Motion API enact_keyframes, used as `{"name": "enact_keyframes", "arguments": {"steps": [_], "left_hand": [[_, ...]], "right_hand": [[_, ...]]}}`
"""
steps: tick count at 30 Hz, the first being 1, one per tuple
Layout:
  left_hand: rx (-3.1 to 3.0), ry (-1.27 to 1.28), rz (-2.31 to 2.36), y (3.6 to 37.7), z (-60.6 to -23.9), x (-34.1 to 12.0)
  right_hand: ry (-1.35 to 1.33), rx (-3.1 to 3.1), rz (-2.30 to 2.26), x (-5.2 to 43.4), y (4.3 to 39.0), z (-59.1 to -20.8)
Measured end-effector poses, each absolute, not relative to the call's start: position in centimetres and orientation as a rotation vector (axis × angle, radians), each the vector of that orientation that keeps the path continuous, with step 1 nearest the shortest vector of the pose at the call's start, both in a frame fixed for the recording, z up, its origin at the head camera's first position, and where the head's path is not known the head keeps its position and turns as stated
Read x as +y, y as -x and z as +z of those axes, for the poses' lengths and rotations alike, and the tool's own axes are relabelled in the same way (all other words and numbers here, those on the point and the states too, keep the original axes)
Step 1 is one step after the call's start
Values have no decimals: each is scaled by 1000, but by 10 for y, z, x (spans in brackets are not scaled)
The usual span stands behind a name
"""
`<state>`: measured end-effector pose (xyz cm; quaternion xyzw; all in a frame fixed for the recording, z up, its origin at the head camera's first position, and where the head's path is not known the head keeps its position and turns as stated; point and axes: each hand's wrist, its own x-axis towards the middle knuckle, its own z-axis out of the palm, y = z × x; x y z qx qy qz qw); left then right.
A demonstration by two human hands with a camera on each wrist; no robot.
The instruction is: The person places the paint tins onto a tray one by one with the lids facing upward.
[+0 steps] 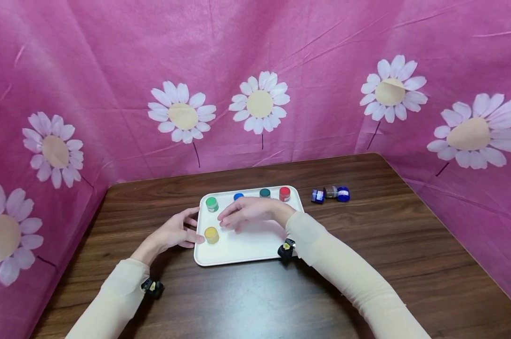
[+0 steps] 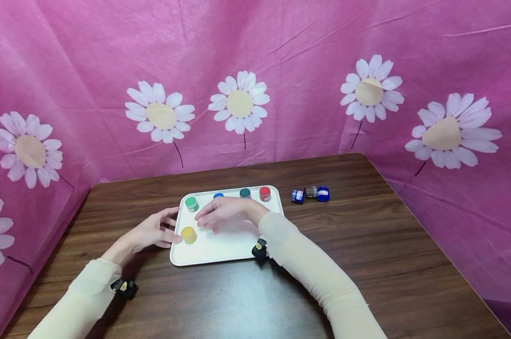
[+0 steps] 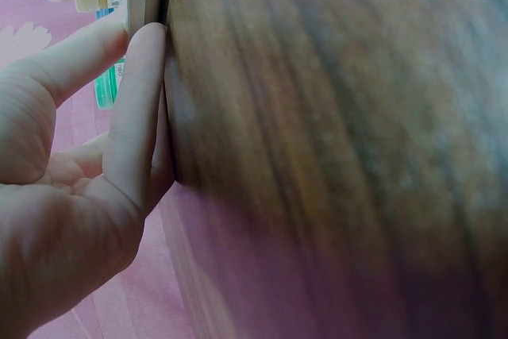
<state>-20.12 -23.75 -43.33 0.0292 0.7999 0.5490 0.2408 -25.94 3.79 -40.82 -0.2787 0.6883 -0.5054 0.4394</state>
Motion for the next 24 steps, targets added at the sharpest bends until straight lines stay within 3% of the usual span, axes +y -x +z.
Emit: {"name": "enact_keyframes", "arguments": {"steps": [15,24], "left_hand": [[2192,-93,1513,201,-431,-238],[2196,-93,1505,201,-432,-239]], "right_hand": [[704,1891,-1356,141,260,-387],[453,1943,-1659,216,257,-398]]}}
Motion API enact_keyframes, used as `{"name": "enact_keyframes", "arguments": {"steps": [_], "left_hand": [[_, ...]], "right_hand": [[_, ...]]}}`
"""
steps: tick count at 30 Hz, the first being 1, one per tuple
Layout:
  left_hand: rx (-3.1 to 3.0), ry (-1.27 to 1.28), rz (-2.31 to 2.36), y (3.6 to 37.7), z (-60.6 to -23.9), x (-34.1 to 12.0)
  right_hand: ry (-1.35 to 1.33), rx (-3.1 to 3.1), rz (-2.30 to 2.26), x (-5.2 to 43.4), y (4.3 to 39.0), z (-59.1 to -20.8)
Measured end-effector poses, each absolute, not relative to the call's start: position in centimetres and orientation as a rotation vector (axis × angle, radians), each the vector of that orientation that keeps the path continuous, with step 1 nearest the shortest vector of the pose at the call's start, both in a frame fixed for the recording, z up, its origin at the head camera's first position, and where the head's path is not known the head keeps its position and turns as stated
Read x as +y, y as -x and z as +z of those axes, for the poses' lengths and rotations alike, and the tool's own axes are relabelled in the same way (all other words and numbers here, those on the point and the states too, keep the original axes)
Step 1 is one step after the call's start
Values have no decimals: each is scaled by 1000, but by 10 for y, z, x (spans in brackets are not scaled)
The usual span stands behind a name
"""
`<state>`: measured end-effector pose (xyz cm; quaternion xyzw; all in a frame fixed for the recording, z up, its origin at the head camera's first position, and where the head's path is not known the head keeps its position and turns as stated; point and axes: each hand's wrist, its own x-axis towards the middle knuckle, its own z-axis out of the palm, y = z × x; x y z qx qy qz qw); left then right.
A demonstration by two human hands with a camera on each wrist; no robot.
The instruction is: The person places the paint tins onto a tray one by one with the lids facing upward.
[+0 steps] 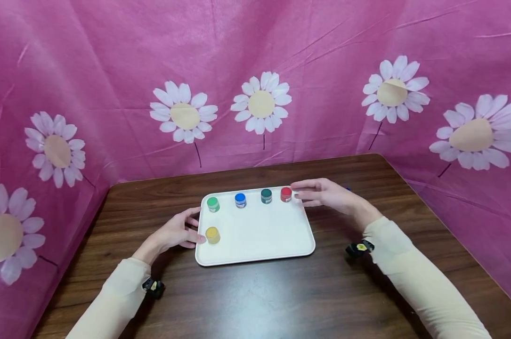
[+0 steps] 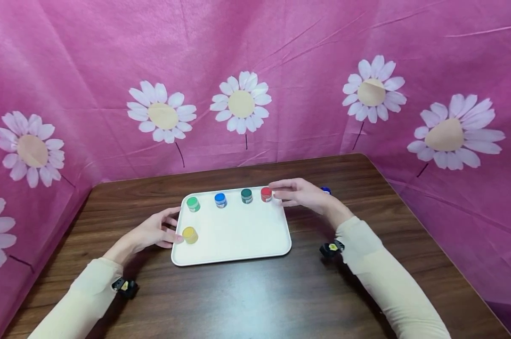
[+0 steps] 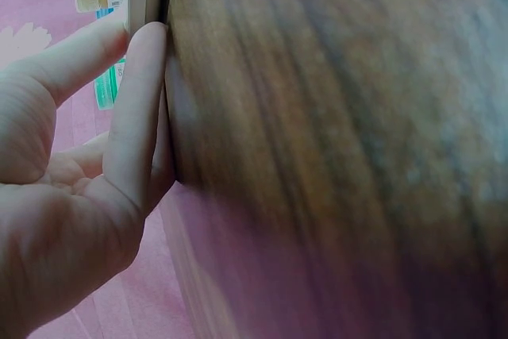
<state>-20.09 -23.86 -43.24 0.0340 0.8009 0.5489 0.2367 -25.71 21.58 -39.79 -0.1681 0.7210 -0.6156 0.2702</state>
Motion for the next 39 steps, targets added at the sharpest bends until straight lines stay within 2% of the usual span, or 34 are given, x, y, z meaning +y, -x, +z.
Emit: {"name": "enact_keyframes", "arguments": {"steps": [12,39], "left_hand": [[2198,-88,1499,201,-431,-238],[2191,-72,1501,201,-431,-239]], "right_hand": [[354,2075,-1681,271,250,-417],[386,2252,-1316,267,252,-434]]}}
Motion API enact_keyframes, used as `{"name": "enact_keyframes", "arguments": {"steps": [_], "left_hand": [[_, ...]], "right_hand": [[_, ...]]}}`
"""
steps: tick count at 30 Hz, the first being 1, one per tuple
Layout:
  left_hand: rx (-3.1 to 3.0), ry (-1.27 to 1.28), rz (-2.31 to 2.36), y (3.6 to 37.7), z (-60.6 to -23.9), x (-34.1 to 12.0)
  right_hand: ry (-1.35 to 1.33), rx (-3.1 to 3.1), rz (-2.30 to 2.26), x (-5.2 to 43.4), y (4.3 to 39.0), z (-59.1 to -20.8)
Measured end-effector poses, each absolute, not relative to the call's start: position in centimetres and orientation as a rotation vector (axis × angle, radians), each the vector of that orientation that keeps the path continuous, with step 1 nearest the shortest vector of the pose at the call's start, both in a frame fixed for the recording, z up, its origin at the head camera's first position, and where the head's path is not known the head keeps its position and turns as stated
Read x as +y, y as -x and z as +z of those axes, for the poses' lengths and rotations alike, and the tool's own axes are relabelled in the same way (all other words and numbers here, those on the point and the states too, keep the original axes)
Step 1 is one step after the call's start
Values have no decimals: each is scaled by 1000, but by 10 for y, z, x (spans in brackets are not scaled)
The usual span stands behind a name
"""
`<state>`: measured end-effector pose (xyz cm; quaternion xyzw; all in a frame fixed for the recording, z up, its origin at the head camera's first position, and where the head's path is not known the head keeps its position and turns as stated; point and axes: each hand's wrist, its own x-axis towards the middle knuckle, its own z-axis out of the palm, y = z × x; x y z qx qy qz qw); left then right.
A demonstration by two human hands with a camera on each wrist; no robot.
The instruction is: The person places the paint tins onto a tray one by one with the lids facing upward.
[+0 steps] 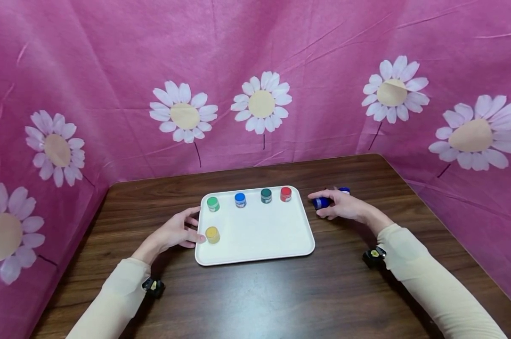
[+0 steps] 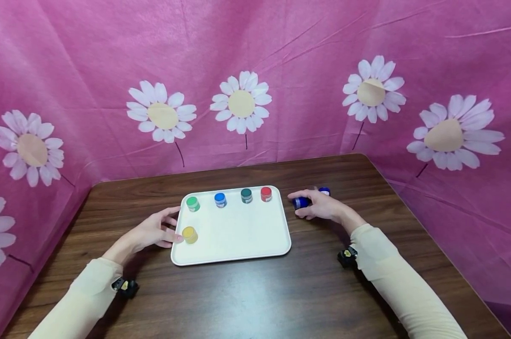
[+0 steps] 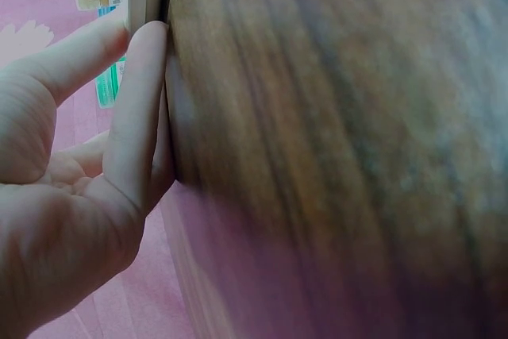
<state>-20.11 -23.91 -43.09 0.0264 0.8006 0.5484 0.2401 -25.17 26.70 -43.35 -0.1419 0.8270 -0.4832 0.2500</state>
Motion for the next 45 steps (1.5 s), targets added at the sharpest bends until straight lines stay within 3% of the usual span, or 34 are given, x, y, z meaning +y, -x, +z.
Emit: {"name": "enact_keyframes", "arguments": {"steps": [45], "left_hand": [[2213,-84,1494,199,-433,-238]], "right_hand": [[329,2156,-1326,264,253,-437]]}}
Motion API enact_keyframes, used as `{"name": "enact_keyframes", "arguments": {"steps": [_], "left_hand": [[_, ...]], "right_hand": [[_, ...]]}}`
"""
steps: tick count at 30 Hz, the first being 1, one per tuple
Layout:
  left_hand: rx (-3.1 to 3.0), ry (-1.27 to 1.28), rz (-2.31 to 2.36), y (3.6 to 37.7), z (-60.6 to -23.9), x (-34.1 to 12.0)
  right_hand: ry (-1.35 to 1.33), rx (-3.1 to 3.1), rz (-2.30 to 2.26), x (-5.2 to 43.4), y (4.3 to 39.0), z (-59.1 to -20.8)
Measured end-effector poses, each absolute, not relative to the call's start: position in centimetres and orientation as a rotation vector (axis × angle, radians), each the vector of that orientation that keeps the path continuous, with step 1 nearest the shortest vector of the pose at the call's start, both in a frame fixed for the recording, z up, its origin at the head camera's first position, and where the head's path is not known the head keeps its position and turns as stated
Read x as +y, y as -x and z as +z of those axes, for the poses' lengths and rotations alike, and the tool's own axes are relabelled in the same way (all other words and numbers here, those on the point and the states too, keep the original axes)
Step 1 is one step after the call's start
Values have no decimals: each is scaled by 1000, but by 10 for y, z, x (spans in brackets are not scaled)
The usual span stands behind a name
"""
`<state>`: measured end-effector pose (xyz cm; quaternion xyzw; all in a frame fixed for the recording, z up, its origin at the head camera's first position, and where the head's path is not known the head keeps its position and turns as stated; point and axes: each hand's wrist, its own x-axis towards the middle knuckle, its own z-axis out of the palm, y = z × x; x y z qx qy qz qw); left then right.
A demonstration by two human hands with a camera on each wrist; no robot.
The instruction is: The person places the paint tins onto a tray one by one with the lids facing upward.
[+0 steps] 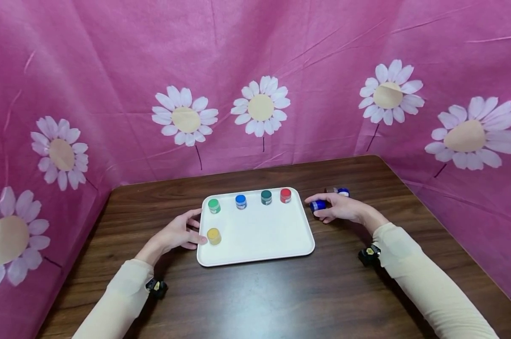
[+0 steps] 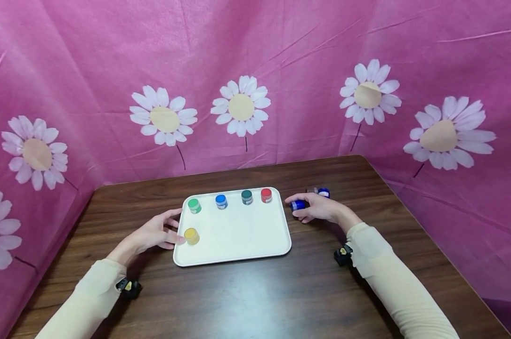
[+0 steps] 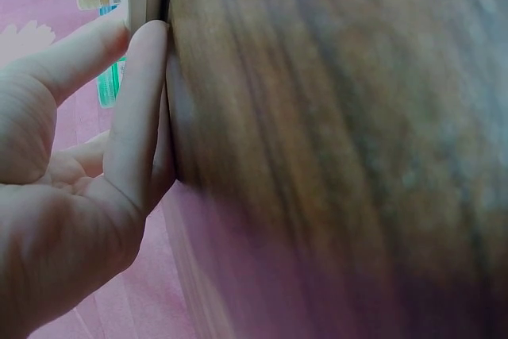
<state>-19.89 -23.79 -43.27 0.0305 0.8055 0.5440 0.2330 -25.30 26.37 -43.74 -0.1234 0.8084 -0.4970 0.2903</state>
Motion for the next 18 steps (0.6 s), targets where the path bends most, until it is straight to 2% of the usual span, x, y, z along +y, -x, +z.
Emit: {"name": "enact_keyframes", "arguments": {"steps": [18], "left_hand": [[2225,-85,1477,194,-429,-236]], "right_hand": [[248,2112,-1408,264,249,-433]]}}
